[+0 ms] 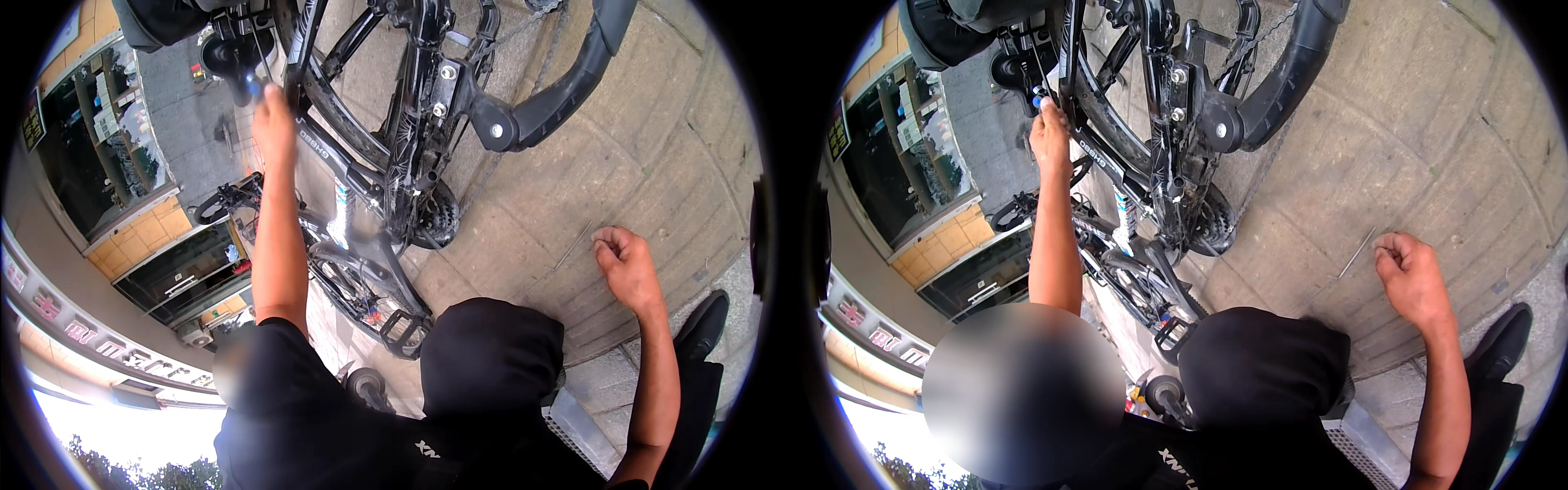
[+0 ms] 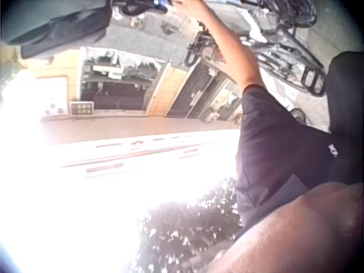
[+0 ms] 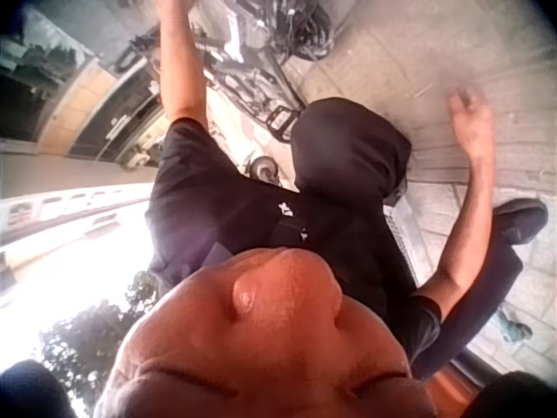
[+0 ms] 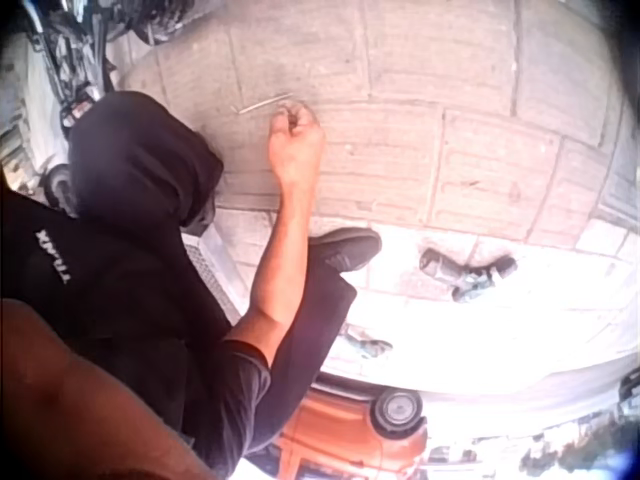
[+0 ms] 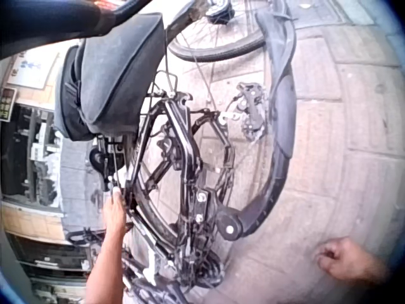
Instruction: The person removes a bicycle mudguard, measures it against the frame, and uses a cordless angle grinder to cut and trim the mudguard. After grinding, the person reattaches the modified mudguard to the bicycle frame.
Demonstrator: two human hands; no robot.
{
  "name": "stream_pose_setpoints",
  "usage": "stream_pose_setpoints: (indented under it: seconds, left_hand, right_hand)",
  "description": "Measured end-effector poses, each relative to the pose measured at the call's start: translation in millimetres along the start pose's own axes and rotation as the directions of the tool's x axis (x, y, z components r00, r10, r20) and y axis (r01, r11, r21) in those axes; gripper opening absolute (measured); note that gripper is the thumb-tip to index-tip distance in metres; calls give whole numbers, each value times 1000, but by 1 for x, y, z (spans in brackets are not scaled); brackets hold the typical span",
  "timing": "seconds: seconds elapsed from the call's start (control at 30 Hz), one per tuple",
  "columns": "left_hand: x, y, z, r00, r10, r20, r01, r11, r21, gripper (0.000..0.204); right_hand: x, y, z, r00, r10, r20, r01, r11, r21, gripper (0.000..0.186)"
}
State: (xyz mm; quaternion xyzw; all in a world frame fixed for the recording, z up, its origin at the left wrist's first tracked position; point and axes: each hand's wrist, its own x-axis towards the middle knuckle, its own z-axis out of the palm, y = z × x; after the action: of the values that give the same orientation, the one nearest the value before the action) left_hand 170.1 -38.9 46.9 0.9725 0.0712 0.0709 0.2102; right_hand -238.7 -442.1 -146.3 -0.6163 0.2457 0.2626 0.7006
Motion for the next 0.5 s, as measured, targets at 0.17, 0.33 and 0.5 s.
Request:
stream_pose_setpoints:
  seconds: [0.17, 0.33, 0.5]
  left_hand:
    - [56, 29, -14, 998, -47, 45, 39, 986, 163, 61]
    - [49, 56, 9, 946, 310, 90, -323, 907, 272, 56]
    - [64, 71, 28, 911, -112, 397, 195, 965, -175, 50]
  right_hand:
    - [-1, -6, 2, 997, 68, 38, -70, 996, 46, 14]
    - [2, -7, 8, 999, 22, 45, -21, 999, -36, 14]
    - [1, -6, 15, 999, 18, 38, -17, 999, -32, 14]
